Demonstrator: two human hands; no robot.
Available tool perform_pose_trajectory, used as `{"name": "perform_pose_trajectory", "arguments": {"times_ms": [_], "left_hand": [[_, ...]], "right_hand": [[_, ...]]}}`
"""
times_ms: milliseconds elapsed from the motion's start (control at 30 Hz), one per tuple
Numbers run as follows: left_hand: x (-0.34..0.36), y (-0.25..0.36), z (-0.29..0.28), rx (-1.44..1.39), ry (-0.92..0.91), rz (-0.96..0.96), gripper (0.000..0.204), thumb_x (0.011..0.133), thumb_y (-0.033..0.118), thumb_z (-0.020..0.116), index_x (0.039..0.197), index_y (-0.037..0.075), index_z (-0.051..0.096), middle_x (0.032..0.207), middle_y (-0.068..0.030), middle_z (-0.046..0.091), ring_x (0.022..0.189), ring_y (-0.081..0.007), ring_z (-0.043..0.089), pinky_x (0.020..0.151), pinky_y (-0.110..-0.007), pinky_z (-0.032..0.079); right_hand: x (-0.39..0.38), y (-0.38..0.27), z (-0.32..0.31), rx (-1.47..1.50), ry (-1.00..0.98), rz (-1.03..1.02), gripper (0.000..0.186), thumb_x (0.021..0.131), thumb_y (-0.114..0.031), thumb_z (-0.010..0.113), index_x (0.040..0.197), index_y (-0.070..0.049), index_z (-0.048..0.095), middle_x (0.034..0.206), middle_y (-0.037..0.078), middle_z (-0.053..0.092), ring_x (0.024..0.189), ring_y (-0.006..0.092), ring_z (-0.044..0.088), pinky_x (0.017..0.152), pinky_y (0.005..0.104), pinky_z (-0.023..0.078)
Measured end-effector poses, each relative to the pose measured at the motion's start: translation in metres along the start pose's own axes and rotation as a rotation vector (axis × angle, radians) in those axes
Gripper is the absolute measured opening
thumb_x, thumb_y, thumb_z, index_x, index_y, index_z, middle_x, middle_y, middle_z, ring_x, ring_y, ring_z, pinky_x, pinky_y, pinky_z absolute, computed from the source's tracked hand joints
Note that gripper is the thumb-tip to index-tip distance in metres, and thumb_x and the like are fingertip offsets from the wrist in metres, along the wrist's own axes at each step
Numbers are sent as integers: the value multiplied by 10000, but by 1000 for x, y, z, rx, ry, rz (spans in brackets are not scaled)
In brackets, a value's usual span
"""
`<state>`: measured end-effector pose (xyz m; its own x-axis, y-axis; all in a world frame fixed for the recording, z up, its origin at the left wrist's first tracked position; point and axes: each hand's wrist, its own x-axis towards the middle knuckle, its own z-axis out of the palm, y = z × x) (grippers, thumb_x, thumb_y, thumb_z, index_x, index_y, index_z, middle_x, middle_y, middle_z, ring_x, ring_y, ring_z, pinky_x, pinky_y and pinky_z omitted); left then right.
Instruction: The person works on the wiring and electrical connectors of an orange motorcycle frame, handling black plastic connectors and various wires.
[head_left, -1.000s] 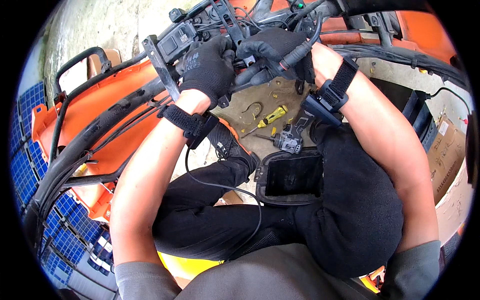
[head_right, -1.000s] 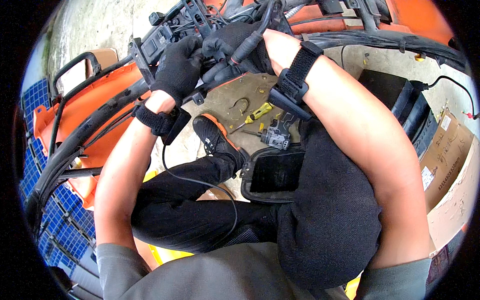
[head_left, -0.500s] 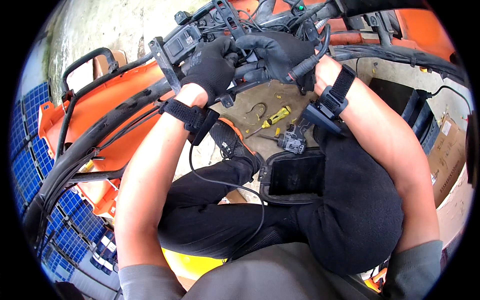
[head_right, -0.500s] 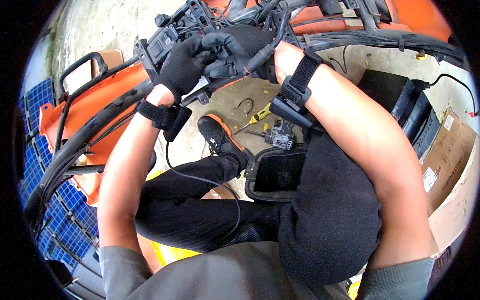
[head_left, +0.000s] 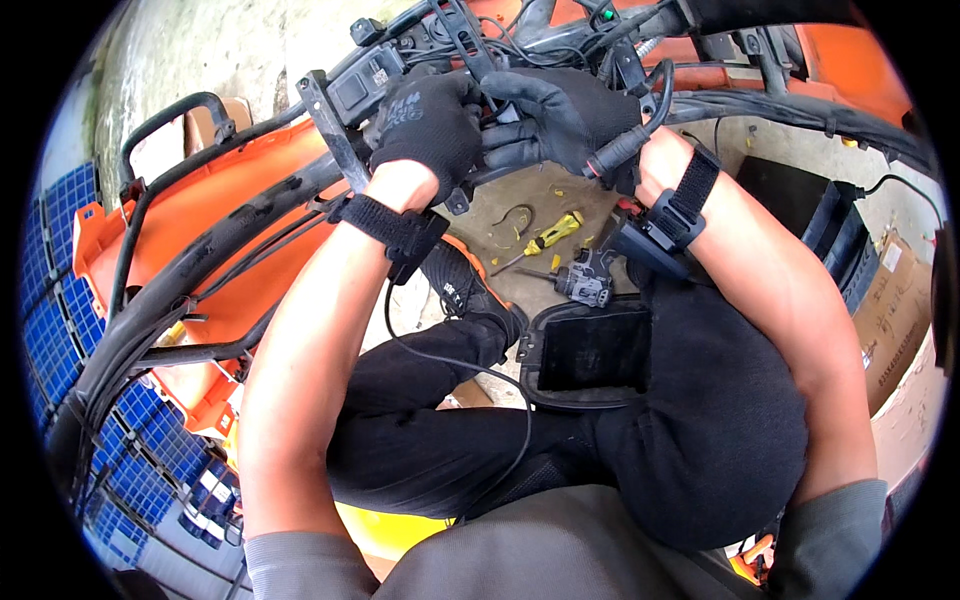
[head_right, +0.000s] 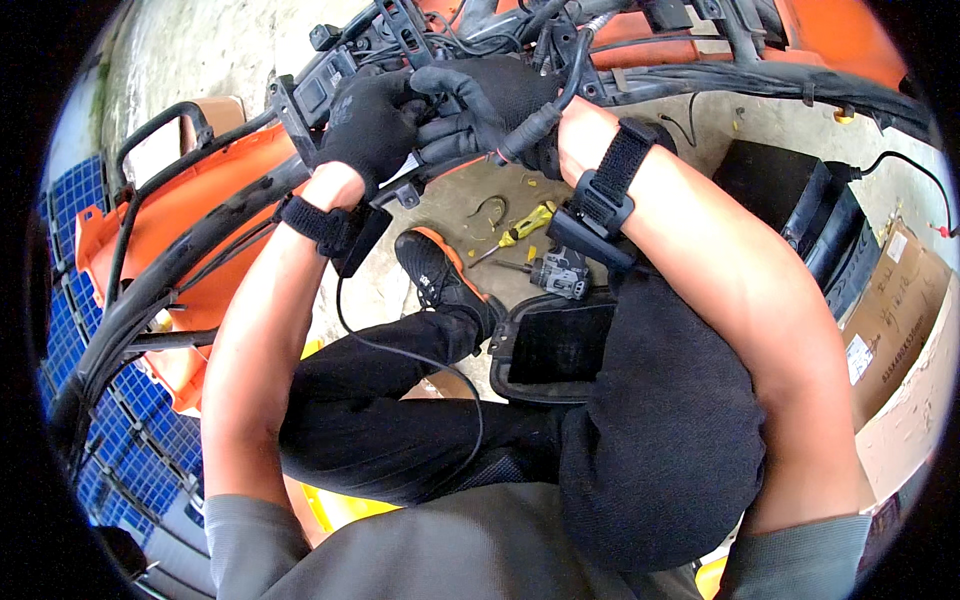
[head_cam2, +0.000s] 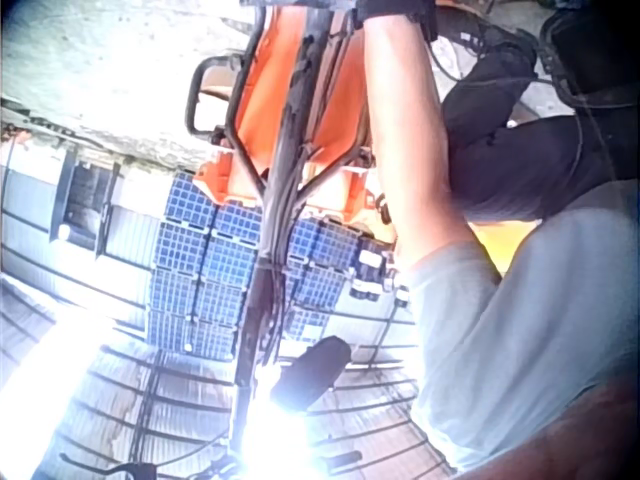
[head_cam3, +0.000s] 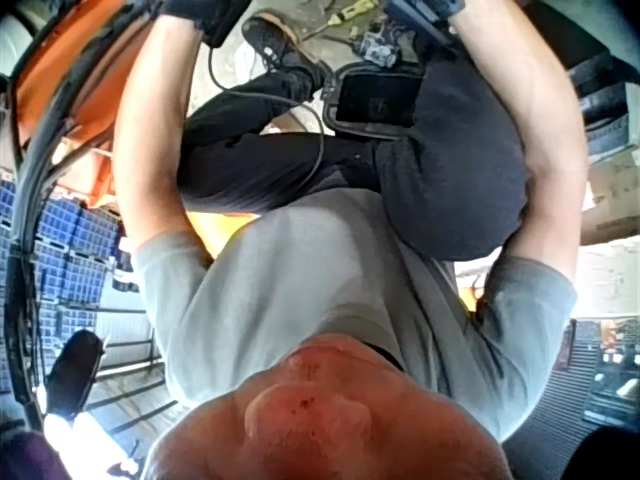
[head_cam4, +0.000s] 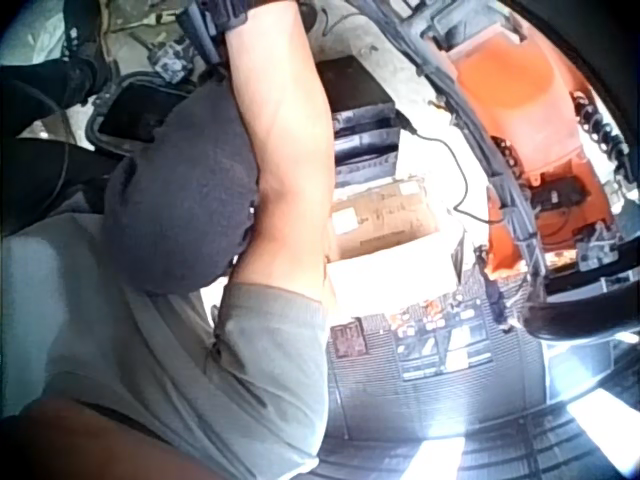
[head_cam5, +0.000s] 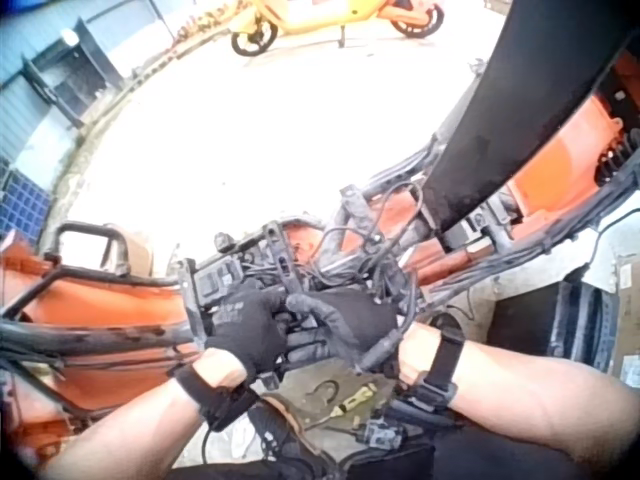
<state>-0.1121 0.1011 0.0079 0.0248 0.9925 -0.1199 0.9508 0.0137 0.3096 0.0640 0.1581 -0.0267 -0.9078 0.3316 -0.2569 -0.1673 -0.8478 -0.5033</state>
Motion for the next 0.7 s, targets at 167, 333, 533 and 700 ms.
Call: {"name": "perform_pose_trajectory", "arguments": {"times_ms": [167, 333, 533, 700], "left_hand": [[8, 10, -12, -24, -152, -115, 211, 818, 131, 637, 1005, 69, 712, 901, -216, 685, 886, -372, 670, 803, -426, 515], [8, 11, -7, 55, -122, -83, 220, 815, 137, 619, 993, 42, 706, 902, -214, 686, 872, -383, 664, 802, -432, 513], [5, 4, 2, -43, -72, -170, 203, 799, 147, 607, 923, 47, 732, 923, -212, 686, 888, -373, 664, 810, -434, 517], [4, 8, 7, -67, -6, -174, 227, 809, 152, 611, 979, 62, 732, 973, -206, 687, 881, -364, 667, 796, -425, 518]], "right_hand": [[-7, -4, 12, -80, 18, -6, 428, 1018, -254, 476, 1377, -20, 471, 1334, 148, 543, 1126, 307, 624, 949, 454, 538], [-14, -6, 15, -232, 29, -53, 410, 1015, -190, 469, 1378, 1, 457, 1304, 169, 544, 1147, 310, 611, 957, 448, 543], [-12, -7, 0, -28, -110, -21, 312, 1011, -75, 424, 1290, 60, 467, 1301, 195, 526, 1168, 328, 598, 995, 432, 534], [-10, -16, -15, -762, -75, -156, 288, 994, -89, 454, 1225, 61, 539, 1117, 190, 630, 954, 264, 681, 880, 382, 582]]}}
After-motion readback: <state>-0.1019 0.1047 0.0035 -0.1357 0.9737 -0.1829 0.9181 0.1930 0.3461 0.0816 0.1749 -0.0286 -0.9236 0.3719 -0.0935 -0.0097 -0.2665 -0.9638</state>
